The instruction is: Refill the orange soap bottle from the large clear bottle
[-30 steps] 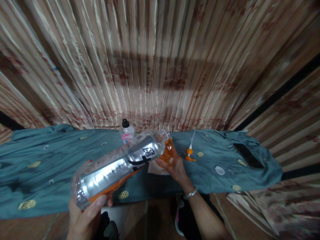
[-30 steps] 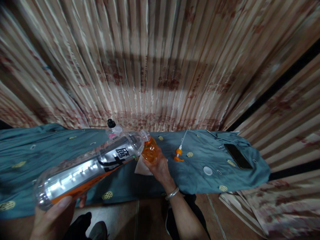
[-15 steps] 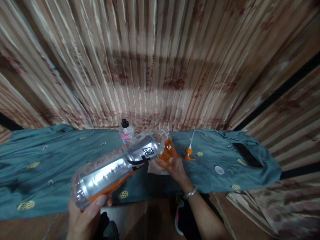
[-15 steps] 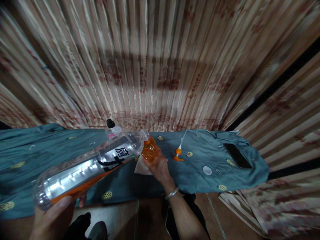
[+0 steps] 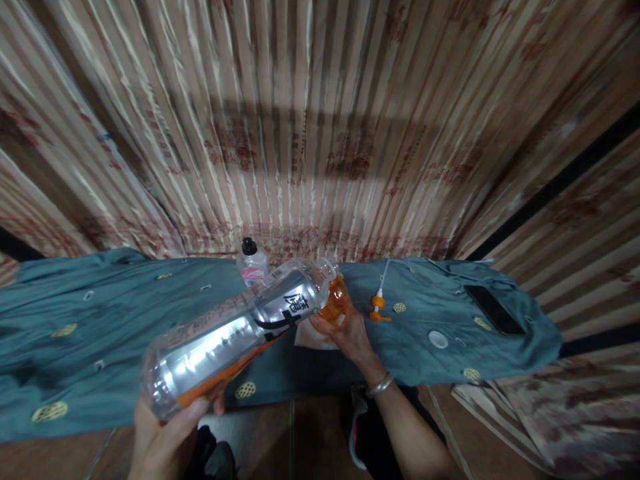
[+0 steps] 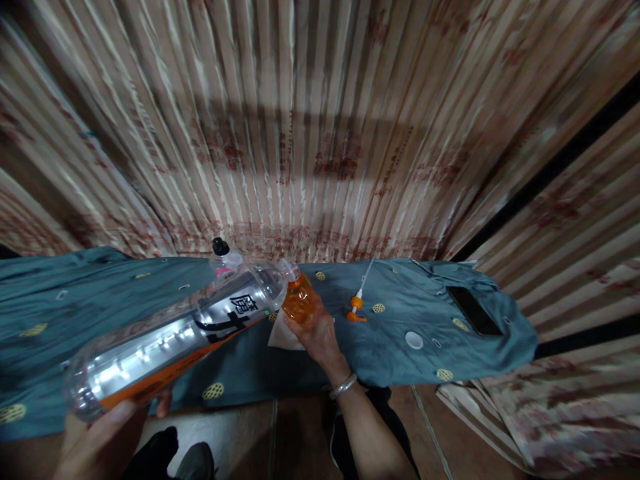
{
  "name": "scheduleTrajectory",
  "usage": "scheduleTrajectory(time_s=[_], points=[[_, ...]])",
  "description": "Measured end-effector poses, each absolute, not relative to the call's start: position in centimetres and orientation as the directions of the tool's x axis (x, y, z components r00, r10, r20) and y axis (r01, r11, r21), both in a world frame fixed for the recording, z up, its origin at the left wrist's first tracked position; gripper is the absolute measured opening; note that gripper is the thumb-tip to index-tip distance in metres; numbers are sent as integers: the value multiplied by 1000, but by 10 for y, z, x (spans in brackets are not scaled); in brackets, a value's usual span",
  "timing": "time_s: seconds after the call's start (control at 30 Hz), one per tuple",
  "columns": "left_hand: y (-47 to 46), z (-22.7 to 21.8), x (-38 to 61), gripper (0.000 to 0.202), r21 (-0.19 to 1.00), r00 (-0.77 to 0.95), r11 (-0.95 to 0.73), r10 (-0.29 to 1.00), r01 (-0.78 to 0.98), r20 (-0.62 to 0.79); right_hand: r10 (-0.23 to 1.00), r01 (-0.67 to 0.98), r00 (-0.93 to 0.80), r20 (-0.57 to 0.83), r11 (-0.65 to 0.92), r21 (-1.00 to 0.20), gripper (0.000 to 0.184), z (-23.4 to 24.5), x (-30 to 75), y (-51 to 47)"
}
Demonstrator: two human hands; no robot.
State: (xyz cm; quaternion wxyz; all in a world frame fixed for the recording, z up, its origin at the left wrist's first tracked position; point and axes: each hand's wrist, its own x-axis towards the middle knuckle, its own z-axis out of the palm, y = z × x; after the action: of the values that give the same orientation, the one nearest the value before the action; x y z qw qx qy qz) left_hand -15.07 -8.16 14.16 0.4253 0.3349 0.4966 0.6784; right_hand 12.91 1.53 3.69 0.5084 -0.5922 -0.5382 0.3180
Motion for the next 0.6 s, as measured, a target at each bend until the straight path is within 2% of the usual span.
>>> scheduleTrajectory(time_s=[0.13,0.3,0.6], points=[[-85,143,-152,76,965,-374,-100,927,-241,3,959,347,218,181,97,-933,72,35,131,16],[-90,148,-153,96,960,-390,-18,916,-279,-96,965,344,200,168,91,-934,71,40,130,15],[-92,140,-161,101,975,-389,48,912,-219,-132,954,358,237,185,92,-929,67,36,130,15]])
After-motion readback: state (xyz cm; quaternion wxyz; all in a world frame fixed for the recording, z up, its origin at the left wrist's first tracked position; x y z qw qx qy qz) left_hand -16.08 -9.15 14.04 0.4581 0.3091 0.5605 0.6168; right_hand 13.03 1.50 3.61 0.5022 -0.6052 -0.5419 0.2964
